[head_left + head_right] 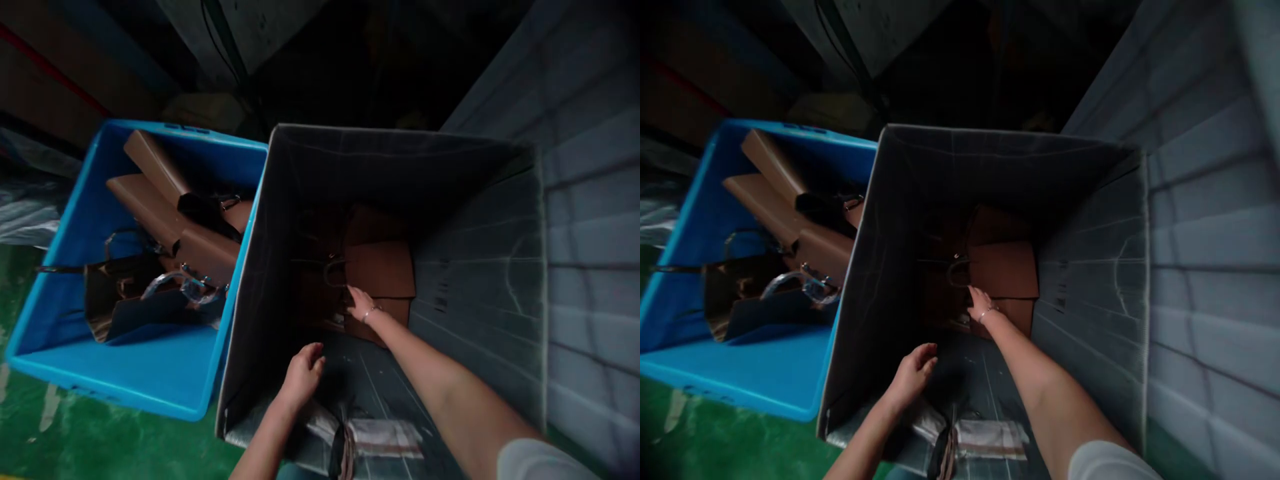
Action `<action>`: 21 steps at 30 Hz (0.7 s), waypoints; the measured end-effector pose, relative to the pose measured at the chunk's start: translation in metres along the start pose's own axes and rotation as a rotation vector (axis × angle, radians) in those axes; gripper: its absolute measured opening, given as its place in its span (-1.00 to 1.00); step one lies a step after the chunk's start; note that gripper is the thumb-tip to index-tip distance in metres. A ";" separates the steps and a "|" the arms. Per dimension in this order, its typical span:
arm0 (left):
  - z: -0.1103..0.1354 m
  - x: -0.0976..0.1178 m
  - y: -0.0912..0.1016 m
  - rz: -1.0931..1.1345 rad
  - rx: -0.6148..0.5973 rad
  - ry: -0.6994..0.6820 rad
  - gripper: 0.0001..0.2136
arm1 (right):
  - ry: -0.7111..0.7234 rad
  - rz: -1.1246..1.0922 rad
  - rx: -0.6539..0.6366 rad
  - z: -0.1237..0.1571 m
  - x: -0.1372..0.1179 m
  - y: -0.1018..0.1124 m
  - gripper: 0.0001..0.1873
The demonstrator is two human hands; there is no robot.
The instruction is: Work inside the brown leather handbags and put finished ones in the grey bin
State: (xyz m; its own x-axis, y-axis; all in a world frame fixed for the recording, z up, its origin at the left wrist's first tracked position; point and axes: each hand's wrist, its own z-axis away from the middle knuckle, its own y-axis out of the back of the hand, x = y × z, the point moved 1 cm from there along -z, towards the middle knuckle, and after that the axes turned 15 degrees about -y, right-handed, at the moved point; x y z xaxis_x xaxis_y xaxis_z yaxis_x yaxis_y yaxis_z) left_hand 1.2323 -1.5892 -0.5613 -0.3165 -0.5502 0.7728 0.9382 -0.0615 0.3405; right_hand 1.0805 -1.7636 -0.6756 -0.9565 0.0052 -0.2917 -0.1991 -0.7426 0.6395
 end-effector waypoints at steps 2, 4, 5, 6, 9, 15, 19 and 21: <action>-0.005 -0.009 -0.002 -0.128 -0.021 0.025 -0.61 | 0.017 -0.003 -0.001 -0.030 -0.005 -0.022 -0.62; -0.006 -0.008 0.000 -0.277 -0.013 -0.033 -0.58 | 0.031 -0.003 -0.005 -0.049 -0.007 -0.043 -0.63; -0.007 -0.006 0.002 -0.330 0.010 -0.075 -0.57 | 0.038 -0.001 -0.005 -0.054 -0.009 -0.051 -0.63; -0.007 -0.003 0.005 -0.370 0.043 -0.104 -0.56 | 0.046 0.003 -0.005 -0.058 -0.010 -0.057 -0.63; -0.007 0.001 0.010 -0.396 0.128 -0.092 -0.51 | 0.077 0.032 0.014 -0.057 -0.015 -0.061 -0.67; -0.012 -0.004 0.011 0.094 0.200 0.199 -0.28 | 0.184 0.143 0.115 0.000 -0.037 -0.029 -0.81; -0.020 0.015 0.017 0.558 0.136 0.241 -0.31 | 0.375 0.176 0.094 0.098 -0.070 -0.028 -0.81; -0.012 0.028 0.022 0.677 0.032 0.201 -0.52 | 0.543 0.186 0.124 0.146 -0.084 -0.028 -0.77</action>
State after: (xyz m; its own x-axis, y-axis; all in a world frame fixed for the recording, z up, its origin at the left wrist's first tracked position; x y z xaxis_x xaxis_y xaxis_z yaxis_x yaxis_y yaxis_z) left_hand 1.2455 -1.6161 -0.5389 0.3697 -0.6022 0.7076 0.9143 0.3714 -0.1617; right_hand 1.1355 -1.6454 -0.5656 -0.7379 -0.4860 -0.4683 -0.0927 -0.6143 0.7836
